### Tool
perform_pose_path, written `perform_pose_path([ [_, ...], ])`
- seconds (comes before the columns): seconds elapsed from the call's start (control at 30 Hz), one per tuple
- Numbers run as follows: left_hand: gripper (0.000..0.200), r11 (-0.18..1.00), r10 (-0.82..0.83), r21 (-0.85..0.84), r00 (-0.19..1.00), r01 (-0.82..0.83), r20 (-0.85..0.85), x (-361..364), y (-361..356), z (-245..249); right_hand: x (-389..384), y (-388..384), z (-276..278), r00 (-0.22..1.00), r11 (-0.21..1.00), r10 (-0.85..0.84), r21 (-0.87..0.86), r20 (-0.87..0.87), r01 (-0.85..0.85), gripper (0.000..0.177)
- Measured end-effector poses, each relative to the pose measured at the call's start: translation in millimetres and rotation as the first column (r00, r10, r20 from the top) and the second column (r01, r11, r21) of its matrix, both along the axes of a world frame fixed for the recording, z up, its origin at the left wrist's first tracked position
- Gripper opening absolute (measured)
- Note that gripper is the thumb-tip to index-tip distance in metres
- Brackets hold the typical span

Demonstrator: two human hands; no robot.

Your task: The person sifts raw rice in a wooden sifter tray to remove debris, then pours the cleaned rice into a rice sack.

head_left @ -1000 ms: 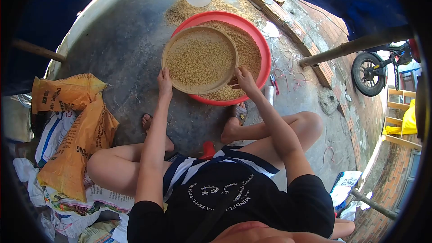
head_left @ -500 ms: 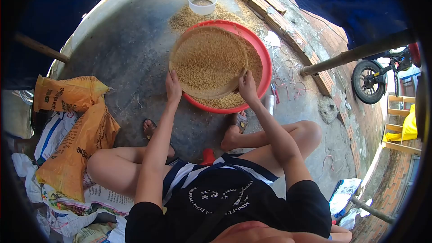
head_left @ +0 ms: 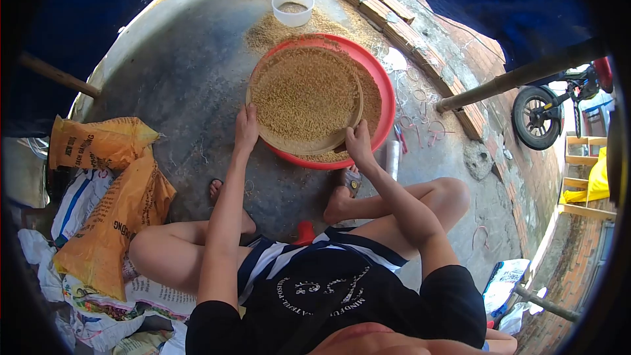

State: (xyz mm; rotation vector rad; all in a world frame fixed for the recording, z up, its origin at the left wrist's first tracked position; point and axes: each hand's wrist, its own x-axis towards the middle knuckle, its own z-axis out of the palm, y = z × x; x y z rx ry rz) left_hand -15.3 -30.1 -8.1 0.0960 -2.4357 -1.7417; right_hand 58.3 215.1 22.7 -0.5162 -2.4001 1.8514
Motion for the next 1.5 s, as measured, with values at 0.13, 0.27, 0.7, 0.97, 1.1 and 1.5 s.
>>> perform_pose_path([
  [0.13,0.04,0.992,-0.128,0.076,0.892,0.105,0.433,9.7,-10.1,-31.7,15.0,3.4,-29.5,0.904,0.925,0.18,-0.379,0.388,-0.022,0.028],
  [0.27,0.039,0.98,-0.189,0.149,0.852,0.132,0.488,10.3,-23.3,-48.4,25.3,-3.2,-40.5,0.842,0.856,0.21,-0.509,0.497,0.087,0.03],
  [0.7,0.039,0.994,0.027,-0.109,0.992,-0.014,0.124,5.4,6.7,-53.7,-9.8,28.2,-48.7,0.884,0.984,0.175,-0.112,0.434,-0.14,0.022],
  [0.97,0.037,0.999,0.034,0.025,0.993,-0.031,-0.111,13.7,4.0,55.7,-5.7,2.1,19.3,0.99,0.993,0.116,-0.014,-0.081,-0.117,0.015],
  [1.1,0.037,0.993,0.075,0.11,0.934,-0.039,-0.349,6.5,5.2,55.2,-12.4,1.7,11.9,0.976,0.989,0.132,-0.041,-0.175,-0.141,0.014],
  [1.5,0.039,0.996,0.062,0.06,0.998,-0.06,-0.021,9.5,-10.9,-0.3,-9.0,2.9,11.9,0.98,0.979,0.198,-0.056,0.033,-0.196,0.015],
])
